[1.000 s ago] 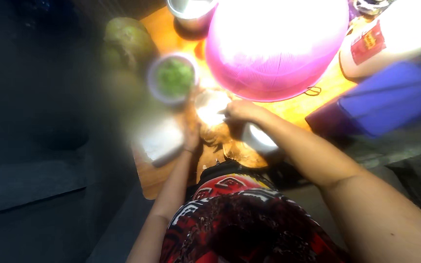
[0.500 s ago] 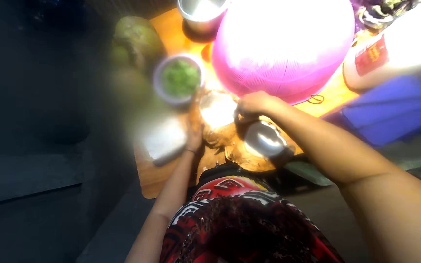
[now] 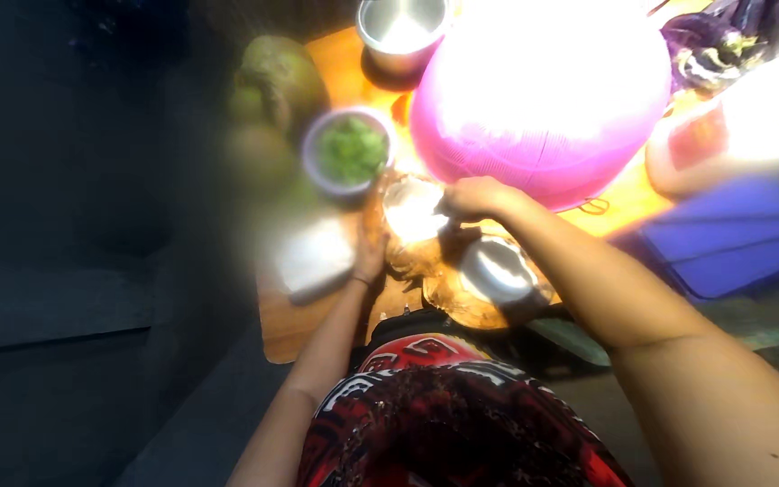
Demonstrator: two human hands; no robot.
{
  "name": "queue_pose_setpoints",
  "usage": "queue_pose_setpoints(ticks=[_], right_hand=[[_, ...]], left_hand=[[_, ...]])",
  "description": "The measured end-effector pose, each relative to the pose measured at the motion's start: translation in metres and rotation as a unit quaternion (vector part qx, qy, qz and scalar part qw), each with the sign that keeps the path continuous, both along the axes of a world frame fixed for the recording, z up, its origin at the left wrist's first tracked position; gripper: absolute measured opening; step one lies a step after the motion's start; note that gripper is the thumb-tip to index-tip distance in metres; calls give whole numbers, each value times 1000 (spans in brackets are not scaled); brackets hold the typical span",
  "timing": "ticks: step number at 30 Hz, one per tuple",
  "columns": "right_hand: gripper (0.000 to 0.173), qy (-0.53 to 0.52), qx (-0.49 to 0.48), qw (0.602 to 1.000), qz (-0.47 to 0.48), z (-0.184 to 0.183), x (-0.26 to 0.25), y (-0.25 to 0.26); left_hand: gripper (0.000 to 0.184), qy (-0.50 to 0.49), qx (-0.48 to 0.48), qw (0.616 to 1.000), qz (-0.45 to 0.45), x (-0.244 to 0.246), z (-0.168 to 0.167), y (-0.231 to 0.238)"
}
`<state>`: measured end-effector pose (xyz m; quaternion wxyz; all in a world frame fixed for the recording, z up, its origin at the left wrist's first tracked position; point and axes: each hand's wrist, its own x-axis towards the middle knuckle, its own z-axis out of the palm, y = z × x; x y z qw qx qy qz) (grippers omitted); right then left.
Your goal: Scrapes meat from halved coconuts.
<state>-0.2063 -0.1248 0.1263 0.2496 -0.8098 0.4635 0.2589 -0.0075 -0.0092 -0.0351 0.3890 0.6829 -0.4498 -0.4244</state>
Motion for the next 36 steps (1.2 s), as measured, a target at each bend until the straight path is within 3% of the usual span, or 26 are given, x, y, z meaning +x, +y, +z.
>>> queue_pose_setpoints(ticks=[2, 5, 9, 11, 14, 18, 23, 25, 29, 36], right_hand=[[19, -52, -6, 998, -27, -15, 5, 4], [22, -45, 9, 999, -16, -27, 3, 16], [22, 48, 9, 999, 9, 8, 8, 21], [18, 26, -19, 999, -19, 14, 10, 17], [27, -44, -47, 993, -94, -6, 13, 24], [38, -18, -33, 994, -103, -32, 14, 54], [25, -17, -21, 991, -132, -17, 7, 47], [36, -57, -53, 983, -166, -19, 13, 45], [53, -32, -50, 985, -160, -41, 35, 56], [27, -38, -12, 990, -138, -20, 8, 44]], left_hand=[[89, -5, 0, 1000, -6, 1, 2, 0], [89, -13, 6, 1000, -12, 2, 5, 1], [89, -9, 10, 1000, -10, 1, 5, 1], [89, -13, 18, 1000, -16, 1, 8, 0], [88, -26, 25, 999, -12, 1, 9, -1], [89, -27, 43, 998, -26, 0, 17, -2], [88, -24, 46, 998, -22, -1, 18, -4], [88, -23, 35, 999, -24, -2, 17, -5], [87, -25, 27, 999, -23, -2, 16, -6], [89, -10, 44, 999, -14, -2, 19, -5]])
